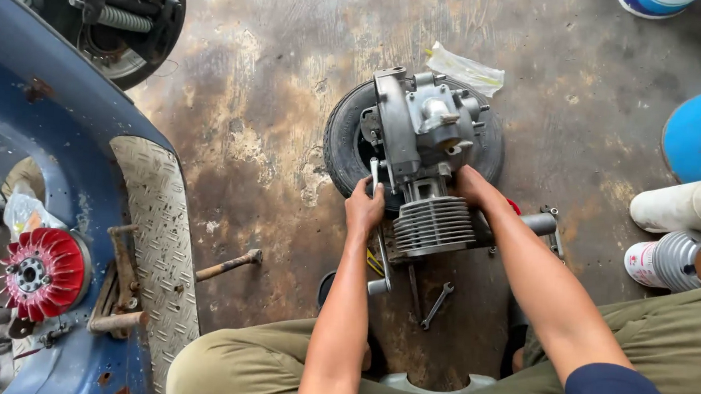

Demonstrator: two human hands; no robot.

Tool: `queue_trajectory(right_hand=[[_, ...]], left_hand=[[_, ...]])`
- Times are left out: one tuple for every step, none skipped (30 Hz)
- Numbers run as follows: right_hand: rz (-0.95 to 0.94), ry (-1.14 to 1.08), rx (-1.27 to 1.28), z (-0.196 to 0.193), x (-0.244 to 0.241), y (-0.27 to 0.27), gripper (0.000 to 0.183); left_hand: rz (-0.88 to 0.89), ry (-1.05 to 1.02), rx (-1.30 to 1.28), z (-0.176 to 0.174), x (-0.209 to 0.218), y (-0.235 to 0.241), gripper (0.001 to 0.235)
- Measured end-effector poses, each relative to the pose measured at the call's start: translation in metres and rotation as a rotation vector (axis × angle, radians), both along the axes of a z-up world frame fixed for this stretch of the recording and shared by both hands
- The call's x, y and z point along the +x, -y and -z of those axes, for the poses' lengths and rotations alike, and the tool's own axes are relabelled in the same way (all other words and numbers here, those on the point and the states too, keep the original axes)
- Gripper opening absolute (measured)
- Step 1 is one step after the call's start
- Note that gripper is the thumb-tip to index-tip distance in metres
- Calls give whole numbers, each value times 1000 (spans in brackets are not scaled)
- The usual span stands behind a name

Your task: The person sits on the workshop floor and assembles a scooter engine, fitting the finned cylinder over the piston and aligning it with the crankcase. They rotate and reposition the engine assembly, press the cylinder into place, and use a socket wrench to work on fasteners while steadying the engine with the other hand.

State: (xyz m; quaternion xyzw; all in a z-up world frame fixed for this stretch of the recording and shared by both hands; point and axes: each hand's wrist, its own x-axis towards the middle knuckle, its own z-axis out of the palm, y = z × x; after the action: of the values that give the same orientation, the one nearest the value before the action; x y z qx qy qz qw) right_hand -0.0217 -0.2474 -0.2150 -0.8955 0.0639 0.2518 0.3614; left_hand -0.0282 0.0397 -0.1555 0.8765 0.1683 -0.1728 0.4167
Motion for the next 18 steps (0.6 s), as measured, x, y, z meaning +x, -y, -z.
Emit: queue_trajectory(right_hand=[[-7,40,0,16,3,3,42],[-19,78,-2,33,5,6,43],[-21,79,-2,15,-3,1,43],[-5,75,-102,-3,-12,-3,46],[12,70,-202,-21,-21,-8,51],[10,71,-207,-13,-24,-6,51],[29,105,-225,-7,-27,-5,53],[50,145,-248,-2,-27,-1,57],[49,153,-257,-30,-36,-3,57],[127,177,-174,-57,-45,-7,56],[204,201,-89,-83,-55,-11,57],[202,196,-98,-107,-70,-20,57],[469,301,174,-130,-84,-30,45],[729,419,458,-156,-84,-41,39],[722,432,456,-167,-91,-51,39],[662,552,598,-176,-105,-62,48],[597,672,740,-183,-119,-71,58],[598,674,736,-180,-124,-77,58]], left_hand=[[28,-4,-20,-4,-1,-2,49],[52,-10,-43,-7,-4,-4,54],[50,-9,-44,-13,-8,-5,54],[35,-22,-68,-19,-13,-6,53],[19,-36,-92,-25,-17,-7,53],[18,-35,-96,-33,-25,-6,53],[2,42,-121,-42,-32,-7,51],[-14,125,-150,-51,-37,-5,57],[-15,133,-160,-66,-48,1,57],[-67,326,-290,-81,-58,7,55],[-121,519,-419,-96,-68,12,55],[-126,512,-427,-99,-83,22,55],[-96,587,-602,-103,-97,33,62],[-62,680,-778,-109,-99,42,72],[-63,692,-786,-111,-96,42,72],[-14,676,-804,-110,-101,42,71],[34,659,-821,-109,-106,43,73],[35,659,-826,-105,-106,40,73]])
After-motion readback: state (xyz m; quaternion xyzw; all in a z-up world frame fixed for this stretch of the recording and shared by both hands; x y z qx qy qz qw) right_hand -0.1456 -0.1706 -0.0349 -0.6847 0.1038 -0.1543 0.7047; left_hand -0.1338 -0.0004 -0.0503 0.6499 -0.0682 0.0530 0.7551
